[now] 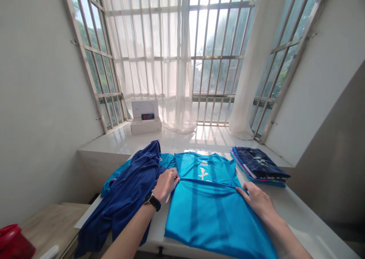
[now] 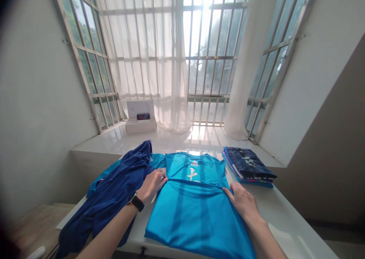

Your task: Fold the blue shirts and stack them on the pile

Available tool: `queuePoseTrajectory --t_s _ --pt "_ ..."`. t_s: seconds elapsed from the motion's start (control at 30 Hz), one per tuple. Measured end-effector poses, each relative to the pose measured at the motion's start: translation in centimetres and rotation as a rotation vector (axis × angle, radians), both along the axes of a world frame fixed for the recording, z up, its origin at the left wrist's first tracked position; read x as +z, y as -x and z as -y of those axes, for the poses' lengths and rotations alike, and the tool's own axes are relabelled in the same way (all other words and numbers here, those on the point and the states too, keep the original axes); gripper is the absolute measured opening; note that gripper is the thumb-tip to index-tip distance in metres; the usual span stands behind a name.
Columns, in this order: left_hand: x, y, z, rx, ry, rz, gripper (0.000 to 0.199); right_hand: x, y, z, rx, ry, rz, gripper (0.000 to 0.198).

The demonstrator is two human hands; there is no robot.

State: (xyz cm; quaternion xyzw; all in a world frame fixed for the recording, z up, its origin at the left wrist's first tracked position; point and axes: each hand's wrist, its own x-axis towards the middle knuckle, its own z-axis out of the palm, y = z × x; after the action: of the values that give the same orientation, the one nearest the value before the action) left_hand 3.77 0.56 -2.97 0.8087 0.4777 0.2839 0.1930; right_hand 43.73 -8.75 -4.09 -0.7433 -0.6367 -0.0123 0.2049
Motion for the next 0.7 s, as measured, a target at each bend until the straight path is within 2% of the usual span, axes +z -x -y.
queuePoseTrajectory --t_s 0.07,0.13,0.2,0.27,0.4,0.53,0.7 --pt "0.4 -1.2 1.0 -0.011 -0.086 -0.013 0.026 0.2 1.4 0.3 0.019 -0.132 0.086 0.04" --pt "0.5 -2.7 2.2 -0.067 -0.166 -0.026 0.031 0.1 3.2 0.5 0.105 -0.186 0.11 0.04" --pt "0.1 -4.1 3.1 -0.162 -0.181 -0.081 0.044 -0.5 4.9 0.7 0.212 -0.137 0.097 0.046" --pt "-0.7 -4.8 3.7 -0.241 -0.138 -0.176 0.06 -1.4 6.0 1.0 0.267 -0.025 0.083 0.06" --pt "-2.0 -4.6 3.7 -0.251 -0.074 -0.286 0.07 -3.0 6.2 1.2 0.223 0.181 0.065 0.078" --pt "-2.0 -3.9 3.4 -0.248 -0.066 -0.291 0.071 -3.6 5.4 1.1 0.191 0.211 0.079 0.086" --pt "-0.6 -4.0 3.9 -0.235 -0.034 -0.294 0.07 -3.3 5.2 1.0 0.179 0.222 0.078 0.085"
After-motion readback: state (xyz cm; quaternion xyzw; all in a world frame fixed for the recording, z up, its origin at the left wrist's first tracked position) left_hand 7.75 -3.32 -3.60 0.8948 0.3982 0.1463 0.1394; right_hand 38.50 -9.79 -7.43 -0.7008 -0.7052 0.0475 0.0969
